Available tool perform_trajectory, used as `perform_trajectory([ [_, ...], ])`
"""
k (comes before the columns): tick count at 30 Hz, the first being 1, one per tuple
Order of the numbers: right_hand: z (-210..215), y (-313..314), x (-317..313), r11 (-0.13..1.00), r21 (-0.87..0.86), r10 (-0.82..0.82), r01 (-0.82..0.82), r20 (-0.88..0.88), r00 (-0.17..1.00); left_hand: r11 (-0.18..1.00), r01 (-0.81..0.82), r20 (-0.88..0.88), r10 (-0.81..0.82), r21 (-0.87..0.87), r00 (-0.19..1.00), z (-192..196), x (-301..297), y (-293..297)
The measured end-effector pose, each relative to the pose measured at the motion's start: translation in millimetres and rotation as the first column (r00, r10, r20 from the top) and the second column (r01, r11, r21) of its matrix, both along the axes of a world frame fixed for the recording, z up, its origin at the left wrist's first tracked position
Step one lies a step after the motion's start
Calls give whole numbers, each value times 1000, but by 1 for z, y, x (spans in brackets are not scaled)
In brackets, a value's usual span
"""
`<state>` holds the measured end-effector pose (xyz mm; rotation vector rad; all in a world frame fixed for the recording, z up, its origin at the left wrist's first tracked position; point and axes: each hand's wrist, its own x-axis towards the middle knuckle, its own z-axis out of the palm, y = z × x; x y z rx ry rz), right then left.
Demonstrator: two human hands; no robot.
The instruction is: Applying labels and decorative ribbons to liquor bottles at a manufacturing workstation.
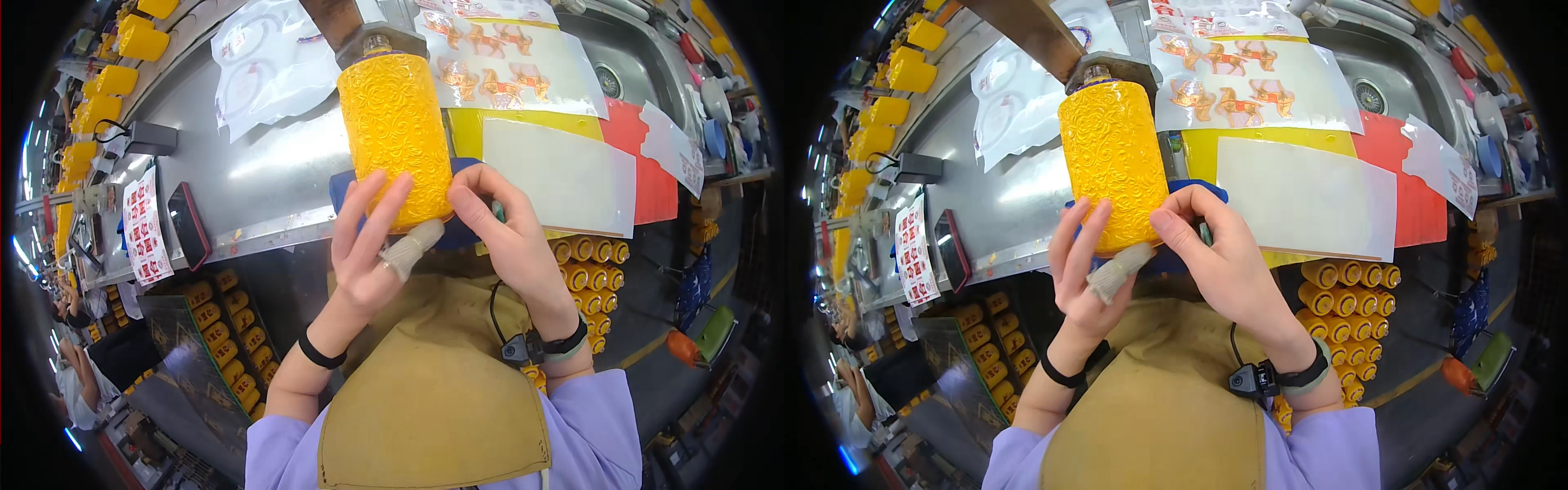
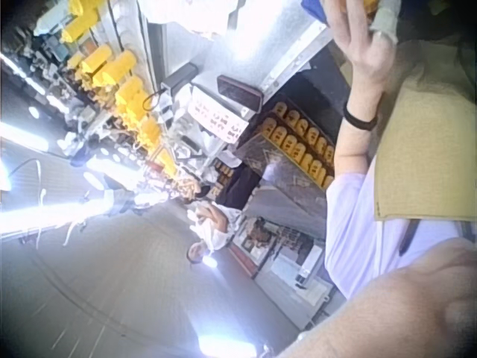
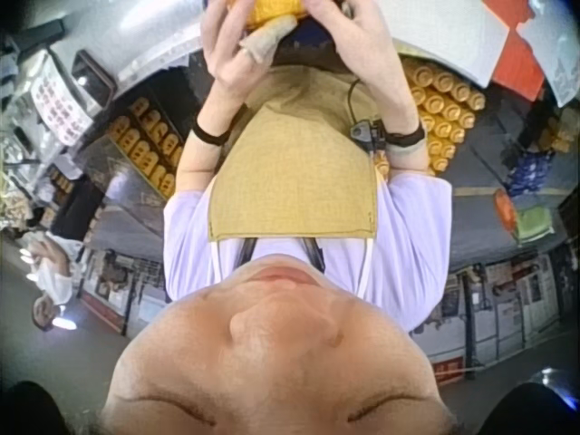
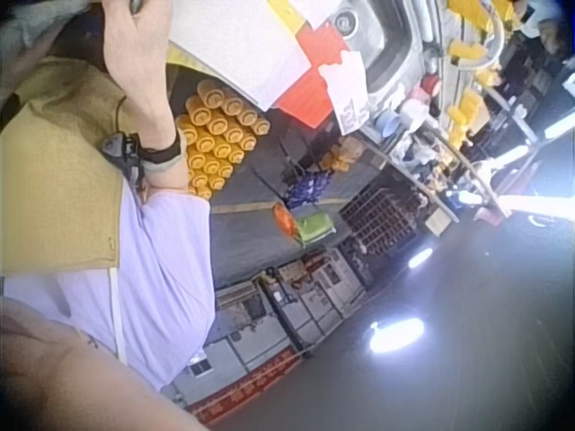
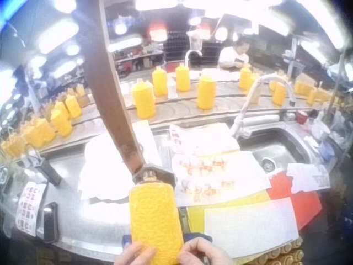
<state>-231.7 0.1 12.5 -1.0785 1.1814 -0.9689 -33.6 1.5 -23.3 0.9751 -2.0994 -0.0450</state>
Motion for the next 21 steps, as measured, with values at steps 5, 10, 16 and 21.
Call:
perform_trajectory([
  [5, 2, 4, -22, 987, -11, -161, 162, 19, 987, 996, 83, -116, -87, -35, 989, -5, -1, -10],
  [10, 5, 6, -37, 935, -4, -352, 354, 97, 931, 998, -44, -190, 51, 40, 980, -1, -2, 0],
  [16, 5, 10, -21, 975, -89, -195, 205, 113, 974, 994, 101, -49, -99, 52, 994, 9, -1, -13],
  [21, 12, 7, -41, 910, -71, -404, 409, 71, 912, 987, -39, -290, 83, 154, 953, 4, -7, -3],
])
